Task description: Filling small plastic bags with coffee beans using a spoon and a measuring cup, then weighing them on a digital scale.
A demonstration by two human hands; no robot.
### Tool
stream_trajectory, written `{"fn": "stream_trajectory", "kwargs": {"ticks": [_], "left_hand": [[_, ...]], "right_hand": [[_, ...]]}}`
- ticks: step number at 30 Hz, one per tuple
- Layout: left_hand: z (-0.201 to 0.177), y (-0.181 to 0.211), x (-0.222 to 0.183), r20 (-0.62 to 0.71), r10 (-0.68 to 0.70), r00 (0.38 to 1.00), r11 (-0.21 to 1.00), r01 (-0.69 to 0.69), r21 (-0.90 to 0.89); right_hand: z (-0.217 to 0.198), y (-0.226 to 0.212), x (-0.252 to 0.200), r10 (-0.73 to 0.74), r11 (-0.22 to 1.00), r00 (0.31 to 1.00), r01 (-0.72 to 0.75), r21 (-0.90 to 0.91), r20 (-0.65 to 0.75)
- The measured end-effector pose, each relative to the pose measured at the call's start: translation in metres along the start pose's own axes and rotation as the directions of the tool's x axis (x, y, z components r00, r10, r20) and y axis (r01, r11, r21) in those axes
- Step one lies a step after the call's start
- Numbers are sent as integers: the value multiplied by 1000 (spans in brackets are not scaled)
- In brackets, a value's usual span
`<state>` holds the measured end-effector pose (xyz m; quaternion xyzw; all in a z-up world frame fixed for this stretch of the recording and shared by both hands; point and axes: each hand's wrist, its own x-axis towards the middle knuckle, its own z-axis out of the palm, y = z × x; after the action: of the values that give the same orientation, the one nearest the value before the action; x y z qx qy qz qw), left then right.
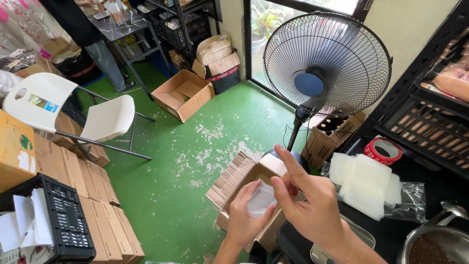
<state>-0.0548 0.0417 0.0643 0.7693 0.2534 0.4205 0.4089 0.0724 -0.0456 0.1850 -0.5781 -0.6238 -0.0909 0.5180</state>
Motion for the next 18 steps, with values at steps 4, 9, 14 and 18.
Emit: {"fn": "stream_trajectory", "kwargs": {"ticks": [4, 9, 14, 18], "left_hand": [[2, -4, -5, -16, 18, 1000, 1000, -18, -5], [2, -4, -9, -30, -2, 1000, 1000, 2, -5], [3, -3, -11, -36, -20, 999, 1000, 20, -10], [2, 1, -12, -42, 25, 999, 999, -26, -20]], "right_hand": [[8, 4, -4, -8, 998, 999, 5, 58, 39], [9, 4, -6, 30, 995, 996, -38, 96, 82], [5, -1, 3, 3, 996, 998, -9, 93, 66], [10, -1, 1, 3, 994, 996, -13, 113, 89]]}}
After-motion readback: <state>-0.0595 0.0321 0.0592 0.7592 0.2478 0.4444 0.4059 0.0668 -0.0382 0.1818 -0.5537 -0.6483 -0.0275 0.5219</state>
